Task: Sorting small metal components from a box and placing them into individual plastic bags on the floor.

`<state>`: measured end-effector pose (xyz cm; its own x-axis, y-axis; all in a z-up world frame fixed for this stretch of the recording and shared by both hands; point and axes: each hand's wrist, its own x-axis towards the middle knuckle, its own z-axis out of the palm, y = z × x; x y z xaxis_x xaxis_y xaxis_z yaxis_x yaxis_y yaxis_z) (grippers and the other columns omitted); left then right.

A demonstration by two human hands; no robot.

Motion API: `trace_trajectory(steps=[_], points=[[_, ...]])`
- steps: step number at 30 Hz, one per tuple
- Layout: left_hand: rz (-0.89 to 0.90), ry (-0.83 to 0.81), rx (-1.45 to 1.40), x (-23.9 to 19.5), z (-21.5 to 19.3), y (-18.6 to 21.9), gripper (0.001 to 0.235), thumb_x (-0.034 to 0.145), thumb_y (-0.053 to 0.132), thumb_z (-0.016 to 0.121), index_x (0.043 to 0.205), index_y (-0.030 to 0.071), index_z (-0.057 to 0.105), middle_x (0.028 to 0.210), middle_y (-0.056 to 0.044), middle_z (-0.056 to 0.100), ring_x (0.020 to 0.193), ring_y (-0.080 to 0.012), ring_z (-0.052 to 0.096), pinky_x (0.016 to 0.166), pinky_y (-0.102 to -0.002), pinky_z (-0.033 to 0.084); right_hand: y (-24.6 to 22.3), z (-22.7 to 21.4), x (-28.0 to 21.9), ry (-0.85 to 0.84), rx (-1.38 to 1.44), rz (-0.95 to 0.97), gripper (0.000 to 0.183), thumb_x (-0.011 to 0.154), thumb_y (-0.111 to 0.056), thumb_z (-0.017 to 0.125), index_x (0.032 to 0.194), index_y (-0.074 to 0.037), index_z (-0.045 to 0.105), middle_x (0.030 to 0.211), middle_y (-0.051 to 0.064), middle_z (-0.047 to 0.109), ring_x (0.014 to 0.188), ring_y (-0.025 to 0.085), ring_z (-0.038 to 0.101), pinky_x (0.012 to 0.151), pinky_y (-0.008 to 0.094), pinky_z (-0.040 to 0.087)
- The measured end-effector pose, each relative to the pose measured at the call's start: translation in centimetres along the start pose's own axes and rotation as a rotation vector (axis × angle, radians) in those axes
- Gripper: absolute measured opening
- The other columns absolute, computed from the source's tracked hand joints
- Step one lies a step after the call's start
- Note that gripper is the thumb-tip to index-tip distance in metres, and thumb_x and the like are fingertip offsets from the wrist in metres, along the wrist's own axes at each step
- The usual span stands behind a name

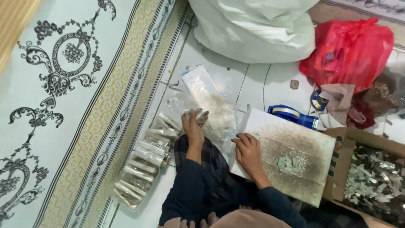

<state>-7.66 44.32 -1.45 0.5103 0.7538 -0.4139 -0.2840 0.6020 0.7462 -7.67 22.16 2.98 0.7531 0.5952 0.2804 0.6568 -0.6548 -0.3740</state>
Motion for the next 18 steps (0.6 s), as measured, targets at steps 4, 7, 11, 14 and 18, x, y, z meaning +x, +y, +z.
trace_trajectory(steps=[4, 7, 11, 14, 18], points=[[-0.074, -0.060, -0.037, -3.9, 1.4, 4.5, 0.039, 0.105, 0.034, 0.061, 0.130, 0.009, 0.044, 0.128, -0.025, 0.065, 0.105, -0.0458, 0.071, 0.085, -0.052, 0.061, -0.3, -1.7, 0.2, -0.019, 0.109, 0.066, 0.023, 0.103, -0.021, 0.057, 0.114, -0.028, 0.076, 0.123, -0.006, 0.070, 0.125, 0.020, 0.059, 0.103, 0.037, 0.044], [-0.099, -0.095, -0.033, -6.1, 2.9, 7.4, 0.039, 0.103, 0.033, 0.063, 0.128, 0.009, 0.046, 0.128, -0.023, 0.066, 0.106, -0.0449, 0.070, 0.086, -0.053, 0.061, 0.1, -3.2, 0.7, 0.036, 0.666, 0.347, 0.027, 0.106, -0.022, 0.055, 0.120, -0.013, 0.076, 0.120, 0.012, 0.074, 0.119, 0.033, 0.064, 0.101, 0.046, 0.048], [-0.159, -0.098, 0.001, -8.2, 4.3, 9.0, 0.035, 0.102, 0.032, 0.064, 0.126, 0.010, 0.049, 0.128, -0.022, 0.067, 0.105, -0.0431, 0.071, 0.088, -0.052, 0.061, -0.3, -5.2, 1.6, 0.143, 1.191, 0.543, 0.044, 0.109, -0.033, 0.048, 0.138, -0.002, 0.061, 0.126, 0.016, 0.068, 0.107, 0.025, 0.066, 0.089, 0.034, 0.051], [-0.187, -0.130, 0.045, -8.9, 4.7, 8.3, 0.036, 0.103, 0.032, 0.063, 0.127, 0.009, 0.050, 0.131, -0.023, 0.065, 0.108, -0.0437, 0.070, 0.089, -0.053, 0.060, -1.3, -6.9, 2.1, 0.206, 1.209, 0.492, 0.029, 0.104, -0.023, 0.058, 0.118, 0.001, 0.066, 0.112, 0.015, 0.065, 0.096, 0.024, 0.064, 0.086, 0.036, 0.053], [-0.036, -0.136, 0.357, -10.2, 5.5, 7.9, 0.073, 0.098, 0.034, 0.072, 0.151, 0.011, 0.027, 0.161, -0.028, 0.023, 0.139, -0.0401, 0.041, 0.106, -0.054, 0.043, -2.0, -9.7, 1.7, 0.253, 1.081, 0.596, 0.016, 0.100, -0.014, 0.070, 0.091, -0.003, 0.076, 0.083, 0.009, 0.068, 0.079, 0.019, 0.065, 0.078, 0.034, 0.054]])
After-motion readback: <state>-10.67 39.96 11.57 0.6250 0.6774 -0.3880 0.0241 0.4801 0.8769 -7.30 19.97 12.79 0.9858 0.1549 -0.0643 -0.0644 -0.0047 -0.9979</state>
